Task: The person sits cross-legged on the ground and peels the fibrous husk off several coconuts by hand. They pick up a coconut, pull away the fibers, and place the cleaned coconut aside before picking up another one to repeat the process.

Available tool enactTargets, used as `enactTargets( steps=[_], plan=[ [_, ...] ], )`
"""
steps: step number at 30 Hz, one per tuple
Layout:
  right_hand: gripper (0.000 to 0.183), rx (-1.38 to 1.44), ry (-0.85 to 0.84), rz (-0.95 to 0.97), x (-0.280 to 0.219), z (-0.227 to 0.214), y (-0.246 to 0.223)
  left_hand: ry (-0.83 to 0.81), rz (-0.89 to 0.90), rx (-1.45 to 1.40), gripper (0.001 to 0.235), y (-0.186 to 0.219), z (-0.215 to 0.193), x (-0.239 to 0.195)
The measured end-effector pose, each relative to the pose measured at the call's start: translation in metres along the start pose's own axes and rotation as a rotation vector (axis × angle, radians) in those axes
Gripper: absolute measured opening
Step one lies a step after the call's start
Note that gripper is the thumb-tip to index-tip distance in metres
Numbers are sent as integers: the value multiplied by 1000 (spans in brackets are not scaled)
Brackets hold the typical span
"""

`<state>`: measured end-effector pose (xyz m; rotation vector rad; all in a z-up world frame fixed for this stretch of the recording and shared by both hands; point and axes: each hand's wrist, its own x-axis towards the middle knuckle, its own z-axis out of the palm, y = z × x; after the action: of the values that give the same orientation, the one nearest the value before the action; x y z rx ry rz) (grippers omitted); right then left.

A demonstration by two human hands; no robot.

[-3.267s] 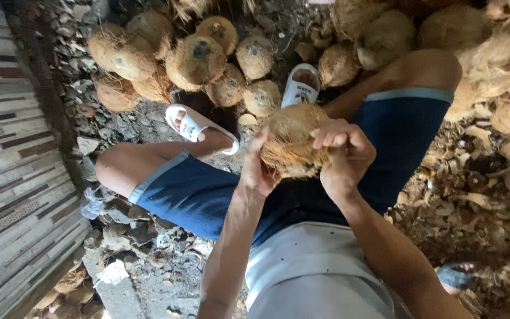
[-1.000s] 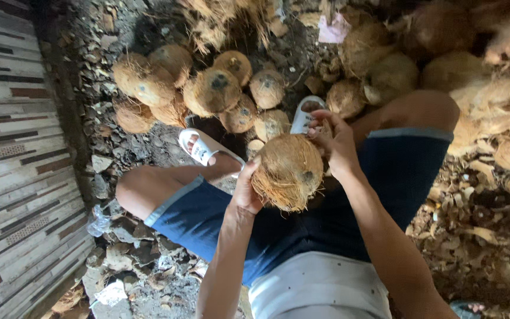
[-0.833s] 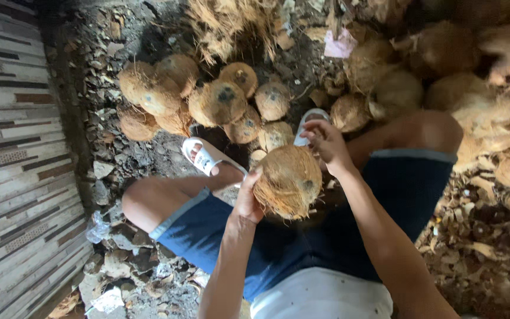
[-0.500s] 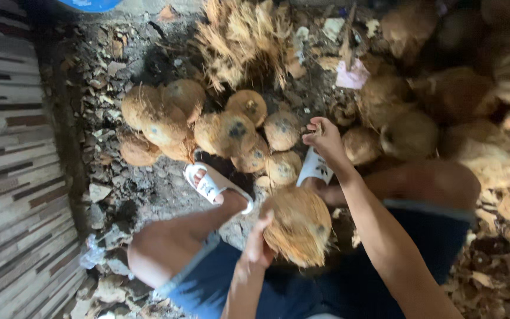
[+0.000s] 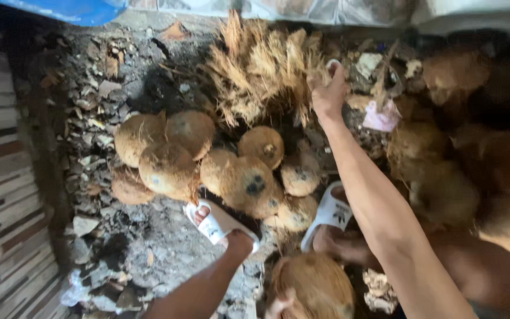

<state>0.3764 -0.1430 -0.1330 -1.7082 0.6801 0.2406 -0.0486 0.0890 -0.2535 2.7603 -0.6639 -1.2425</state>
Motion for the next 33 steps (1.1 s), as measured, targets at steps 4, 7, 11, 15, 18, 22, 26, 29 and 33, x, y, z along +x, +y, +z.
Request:
enactTargets(
  steps=[4, 7, 11, 15, 18, 22, 26, 29, 33],
  plan=[
    [68, -5, 56, -240, 21, 25, -5, -101, -104, -39, 7, 2, 33, -1],
    [66, -43, -123, -407, 7, 43, -35, -128, -51, -21, 9, 1, 35, 5],
    [133, -634, -315, -34, 20, 64, 3, -666, 64, 63, 18, 0, 18, 6],
    [141, -743, -246, -58, 34, 68, 14, -610, 60, 86, 8, 1, 27, 6],
    [139, -731, -322, 42, 44, 59, -4, -458, 4, 18, 16, 1, 29, 7],
    [138, -614, -465, 101, 53, 40, -14, -657, -111, -40, 5, 2, 27, 12],
    [126, -620, -529, 66, 36, 26, -9, -620, -199, -144, 20, 0, 14, 12],
    [126, -521, -297, -361, 6, 9, -9, -709, -50, 12, 20, 0, -12, 8],
    [125, -373, -617, -27, -90, -45, -50, -62, -21, 11, 19, -1, 7, -2]
  ],
)
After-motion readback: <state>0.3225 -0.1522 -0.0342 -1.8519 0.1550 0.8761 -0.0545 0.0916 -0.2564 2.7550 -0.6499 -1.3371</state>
